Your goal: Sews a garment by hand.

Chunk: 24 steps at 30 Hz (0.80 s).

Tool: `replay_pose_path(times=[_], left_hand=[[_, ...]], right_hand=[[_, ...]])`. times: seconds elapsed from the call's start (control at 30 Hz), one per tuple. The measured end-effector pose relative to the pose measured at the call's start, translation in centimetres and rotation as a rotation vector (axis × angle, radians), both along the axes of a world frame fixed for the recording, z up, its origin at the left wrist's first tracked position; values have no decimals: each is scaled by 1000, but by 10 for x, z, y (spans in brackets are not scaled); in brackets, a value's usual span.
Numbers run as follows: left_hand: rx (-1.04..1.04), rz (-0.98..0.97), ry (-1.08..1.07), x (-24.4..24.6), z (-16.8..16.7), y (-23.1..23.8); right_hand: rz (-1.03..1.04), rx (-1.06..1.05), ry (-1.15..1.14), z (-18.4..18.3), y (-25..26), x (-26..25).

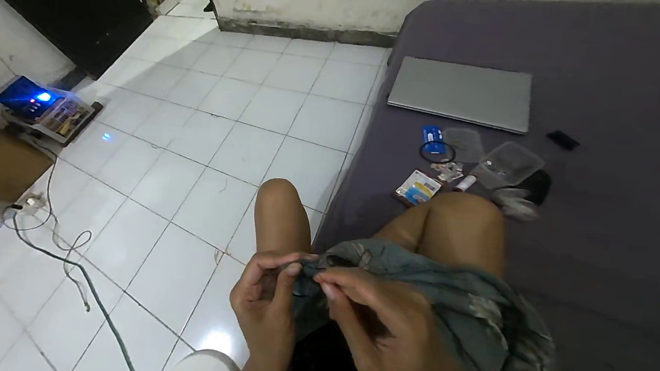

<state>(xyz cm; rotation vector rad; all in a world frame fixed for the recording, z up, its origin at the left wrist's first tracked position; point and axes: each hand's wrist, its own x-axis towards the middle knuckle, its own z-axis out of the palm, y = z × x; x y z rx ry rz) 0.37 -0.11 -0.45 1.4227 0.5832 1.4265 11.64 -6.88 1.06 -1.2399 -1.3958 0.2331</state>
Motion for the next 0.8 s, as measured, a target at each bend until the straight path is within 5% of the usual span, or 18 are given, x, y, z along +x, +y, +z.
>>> replay_pose_path(times=[0.8], left_hand=[[139,-45,-32,-1,0,2]], right_hand=[[-9,52,29,3,-1,-5]])
